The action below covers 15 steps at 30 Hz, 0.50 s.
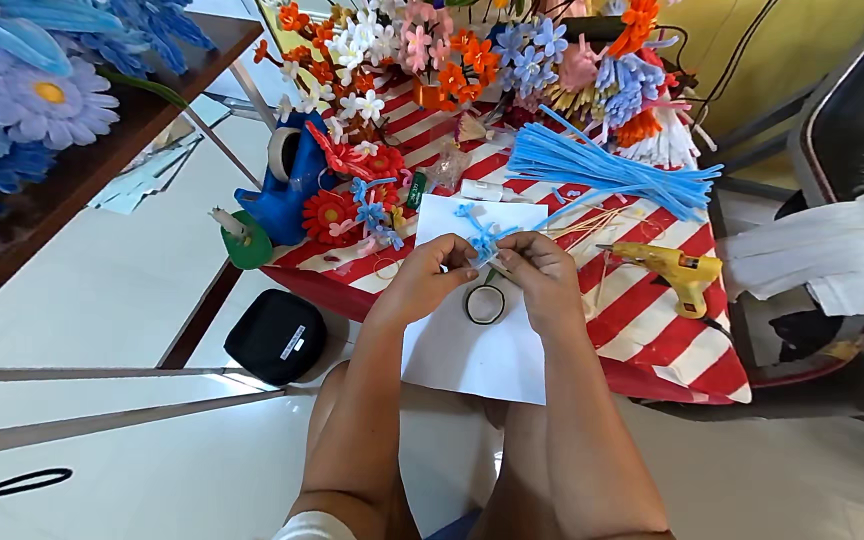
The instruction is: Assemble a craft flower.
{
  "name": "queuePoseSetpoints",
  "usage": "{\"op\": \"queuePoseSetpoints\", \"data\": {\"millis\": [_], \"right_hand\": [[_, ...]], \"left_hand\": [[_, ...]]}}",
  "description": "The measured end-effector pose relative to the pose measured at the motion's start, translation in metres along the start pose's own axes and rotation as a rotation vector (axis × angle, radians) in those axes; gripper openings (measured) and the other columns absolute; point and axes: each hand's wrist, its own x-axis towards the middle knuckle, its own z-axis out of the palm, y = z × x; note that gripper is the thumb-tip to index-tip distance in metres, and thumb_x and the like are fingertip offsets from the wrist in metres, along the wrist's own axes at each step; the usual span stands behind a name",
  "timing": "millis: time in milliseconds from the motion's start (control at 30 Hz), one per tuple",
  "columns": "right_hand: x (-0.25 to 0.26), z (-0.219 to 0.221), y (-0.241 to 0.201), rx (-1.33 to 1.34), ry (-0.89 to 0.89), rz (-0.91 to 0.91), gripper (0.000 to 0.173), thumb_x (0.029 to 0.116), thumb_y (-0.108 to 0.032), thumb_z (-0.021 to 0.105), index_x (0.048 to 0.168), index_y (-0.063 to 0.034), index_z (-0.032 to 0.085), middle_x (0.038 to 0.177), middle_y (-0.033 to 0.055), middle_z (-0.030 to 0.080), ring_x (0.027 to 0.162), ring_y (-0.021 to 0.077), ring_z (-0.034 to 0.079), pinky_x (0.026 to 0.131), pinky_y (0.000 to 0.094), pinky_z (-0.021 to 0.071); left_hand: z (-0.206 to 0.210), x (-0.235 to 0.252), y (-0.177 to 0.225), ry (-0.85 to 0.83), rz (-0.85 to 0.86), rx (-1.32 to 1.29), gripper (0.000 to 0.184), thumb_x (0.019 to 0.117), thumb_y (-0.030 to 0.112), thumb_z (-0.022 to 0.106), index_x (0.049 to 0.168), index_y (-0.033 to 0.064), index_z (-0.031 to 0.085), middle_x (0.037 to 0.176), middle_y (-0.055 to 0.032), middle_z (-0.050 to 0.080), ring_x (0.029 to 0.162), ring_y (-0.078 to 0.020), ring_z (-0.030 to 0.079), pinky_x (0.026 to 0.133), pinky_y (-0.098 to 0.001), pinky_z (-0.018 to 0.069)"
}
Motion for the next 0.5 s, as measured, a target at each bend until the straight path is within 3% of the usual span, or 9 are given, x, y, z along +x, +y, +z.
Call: {"op": "queuePoseSetpoints", "data": {"millis": [67, 367, 500], "right_hand": [[0.000, 0.001, 0.002, 0.020, 0.010, -0.005, 0.013, 0.0936, 0.002, 0.060, 0.100, -0.0052, 0.068, 0.088, -0.0029, 0.067, 0.079, 0.0038, 0.063, 0.075, 0.0220, 0.0552], [0.002, -0.001, 0.003, 0.031, 0.038, -0.031, 0.012, 0.0950, 0.002, 0.061, 0.101, -0.0055, 0.068, 0.088, -0.0030, 0.066, 0.079, 0.0038, 0.063, 0.075, 0.0222, 0.0557], [0.002, -0.004, 0.002, 0.029, 0.046, -0.035, 0.013, 0.0956, 0.003, 0.060, 0.101, -0.0053, 0.068, 0.089, -0.0023, 0.067, 0.081, 0.0048, 0.064, 0.078, 0.0239, 0.0565]], "left_hand": [[-0.002, 0.000, -0.002, 0.016, 0.008, -0.002, 0.018, 0.0945, 0.005, 0.068, 0.113, 0.0023, 0.066, 0.085, 0.0004, 0.064, 0.076, -0.0042, 0.061, 0.072, -0.0215, 0.0516], [-0.014, -0.005, -0.004, 0.031, -0.019, 0.033, 0.018, 0.0950, 0.005, 0.067, 0.112, 0.0040, 0.068, 0.086, 0.0003, 0.066, 0.077, -0.0051, 0.062, 0.072, -0.0227, 0.0525], [-0.021, -0.006, -0.003, 0.108, -0.082, 0.140, 0.015, 0.0962, 0.004, 0.066, 0.112, 0.0027, 0.068, 0.086, -0.0039, 0.064, 0.076, -0.0095, 0.060, 0.072, -0.0271, 0.0518]]}}
